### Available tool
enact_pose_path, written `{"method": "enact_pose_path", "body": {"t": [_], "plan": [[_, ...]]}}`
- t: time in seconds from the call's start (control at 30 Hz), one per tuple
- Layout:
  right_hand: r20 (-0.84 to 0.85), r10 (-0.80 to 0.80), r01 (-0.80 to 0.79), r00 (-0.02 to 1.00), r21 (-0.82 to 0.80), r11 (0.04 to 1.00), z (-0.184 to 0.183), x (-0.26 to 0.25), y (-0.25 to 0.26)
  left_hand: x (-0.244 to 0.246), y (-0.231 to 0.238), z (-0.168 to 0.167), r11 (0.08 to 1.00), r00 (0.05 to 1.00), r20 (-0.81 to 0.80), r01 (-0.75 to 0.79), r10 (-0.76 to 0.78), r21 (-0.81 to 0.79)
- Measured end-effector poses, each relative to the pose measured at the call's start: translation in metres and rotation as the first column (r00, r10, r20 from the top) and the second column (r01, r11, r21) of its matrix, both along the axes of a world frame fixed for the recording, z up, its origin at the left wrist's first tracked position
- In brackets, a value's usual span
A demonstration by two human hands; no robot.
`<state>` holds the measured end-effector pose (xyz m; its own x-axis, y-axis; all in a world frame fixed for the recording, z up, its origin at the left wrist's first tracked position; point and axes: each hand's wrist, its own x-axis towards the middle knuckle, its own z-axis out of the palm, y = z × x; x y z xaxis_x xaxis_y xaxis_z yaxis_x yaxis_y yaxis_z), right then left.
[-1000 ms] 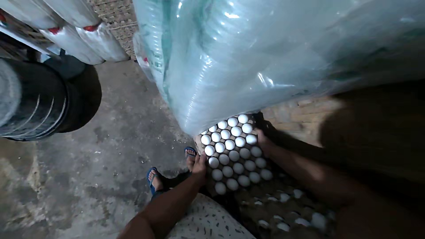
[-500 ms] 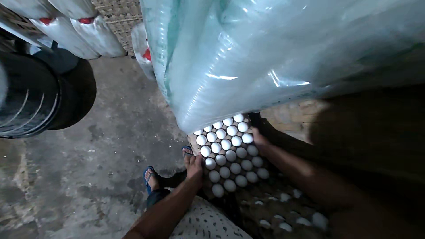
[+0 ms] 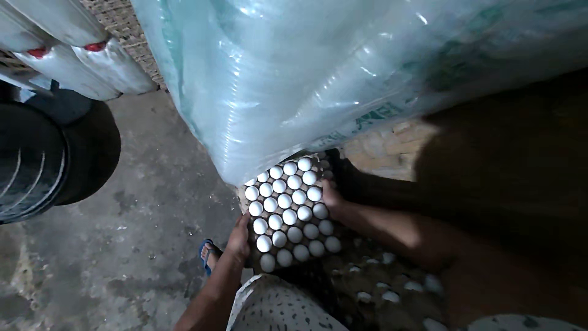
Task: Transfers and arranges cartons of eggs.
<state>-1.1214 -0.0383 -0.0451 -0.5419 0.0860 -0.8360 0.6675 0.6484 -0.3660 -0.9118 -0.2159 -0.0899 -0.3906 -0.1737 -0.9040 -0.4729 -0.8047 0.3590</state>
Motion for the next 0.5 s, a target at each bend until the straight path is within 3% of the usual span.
{"method": "enact_pose_path", "body": {"t": [0.23, 0.5], "plan": [[0.029, 0.183, -0.185, 0.983, 0.103, 0.977, 0.001, 0.005, -0.004, 0.009, -0.012, 0.01, 0.999, 0.999, 0.022, 0.033, -0.033, -0.026], [0.046, 0.047, -0.049, 0.998, 0.035, 0.998, 0.02, 0.012, -0.015, 0.001, -0.028, 0.029, 0.996, 0.996, 0.024, 0.081, -0.08, -0.043]]}}
